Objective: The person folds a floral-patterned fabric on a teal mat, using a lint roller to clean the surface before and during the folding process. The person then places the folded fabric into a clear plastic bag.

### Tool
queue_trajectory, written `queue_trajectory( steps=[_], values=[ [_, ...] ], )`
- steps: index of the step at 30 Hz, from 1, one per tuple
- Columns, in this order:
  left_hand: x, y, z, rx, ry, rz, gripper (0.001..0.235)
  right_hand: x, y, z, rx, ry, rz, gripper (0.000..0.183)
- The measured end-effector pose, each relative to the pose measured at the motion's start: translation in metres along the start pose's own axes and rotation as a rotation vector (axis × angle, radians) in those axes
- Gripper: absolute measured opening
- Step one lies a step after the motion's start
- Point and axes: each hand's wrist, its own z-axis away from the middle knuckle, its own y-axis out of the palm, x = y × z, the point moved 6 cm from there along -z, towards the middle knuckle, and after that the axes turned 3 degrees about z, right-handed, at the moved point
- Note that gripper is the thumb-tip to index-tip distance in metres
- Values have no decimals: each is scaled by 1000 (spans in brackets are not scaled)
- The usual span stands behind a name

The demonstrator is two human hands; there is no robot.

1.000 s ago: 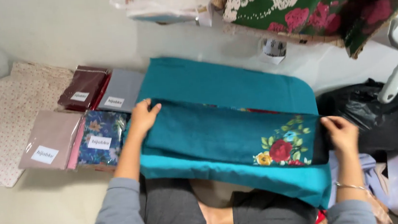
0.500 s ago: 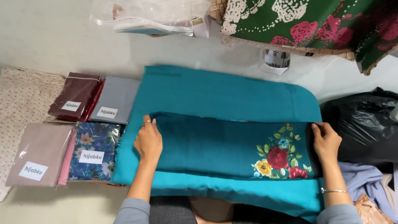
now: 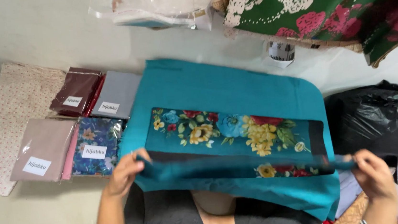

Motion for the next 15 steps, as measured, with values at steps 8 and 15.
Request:
queue_trajectory(
  steps=[8, 15],
  values=[
    [-9, -3, 17, -217, -178, -533, 17, 3, 27, 61, -15, 534, 469, 43],
    [23, -60, -92, -613, 32, -1101, 43, -5, 59, -48, -376, 219, 594, 35]
  ],
)
